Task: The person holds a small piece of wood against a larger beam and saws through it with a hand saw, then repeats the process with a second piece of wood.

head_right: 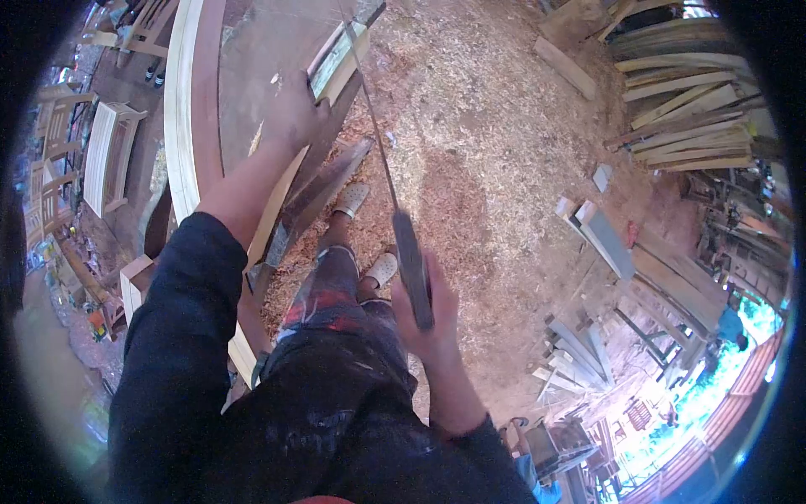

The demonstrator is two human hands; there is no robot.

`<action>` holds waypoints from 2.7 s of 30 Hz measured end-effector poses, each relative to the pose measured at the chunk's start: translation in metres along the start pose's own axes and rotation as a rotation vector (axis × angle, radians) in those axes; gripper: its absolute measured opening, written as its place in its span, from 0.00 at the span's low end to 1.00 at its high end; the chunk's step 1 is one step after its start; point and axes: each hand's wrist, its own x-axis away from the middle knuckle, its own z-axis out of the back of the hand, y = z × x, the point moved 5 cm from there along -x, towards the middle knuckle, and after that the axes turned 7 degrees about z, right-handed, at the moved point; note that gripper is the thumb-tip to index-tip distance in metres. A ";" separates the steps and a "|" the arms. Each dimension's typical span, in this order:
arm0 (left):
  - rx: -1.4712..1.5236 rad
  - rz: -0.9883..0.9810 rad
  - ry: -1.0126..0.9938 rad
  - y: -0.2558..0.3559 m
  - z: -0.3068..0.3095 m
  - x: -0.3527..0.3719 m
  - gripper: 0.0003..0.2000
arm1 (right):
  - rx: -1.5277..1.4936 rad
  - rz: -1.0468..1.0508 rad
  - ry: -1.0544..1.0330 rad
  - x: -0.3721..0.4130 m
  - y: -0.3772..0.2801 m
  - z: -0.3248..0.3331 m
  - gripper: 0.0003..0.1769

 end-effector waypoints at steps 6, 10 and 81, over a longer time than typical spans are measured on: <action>-0.054 0.012 -0.010 0.003 0.001 0.000 0.25 | -0.152 0.380 0.041 -0.226 -0.032 -0.071 0.24; -0.056 0.007 -0.026 0.005 0.007 0.007 0.25 | -0.063 0.186 0.057 -0.168 -0.033 -0.050 0.24; -0.007 -0.003 -0.012 0.002 -0.002 -0.005 0.25 | -0.030 -0.033 0.002 -0.171 -0.007 -0.062 0.28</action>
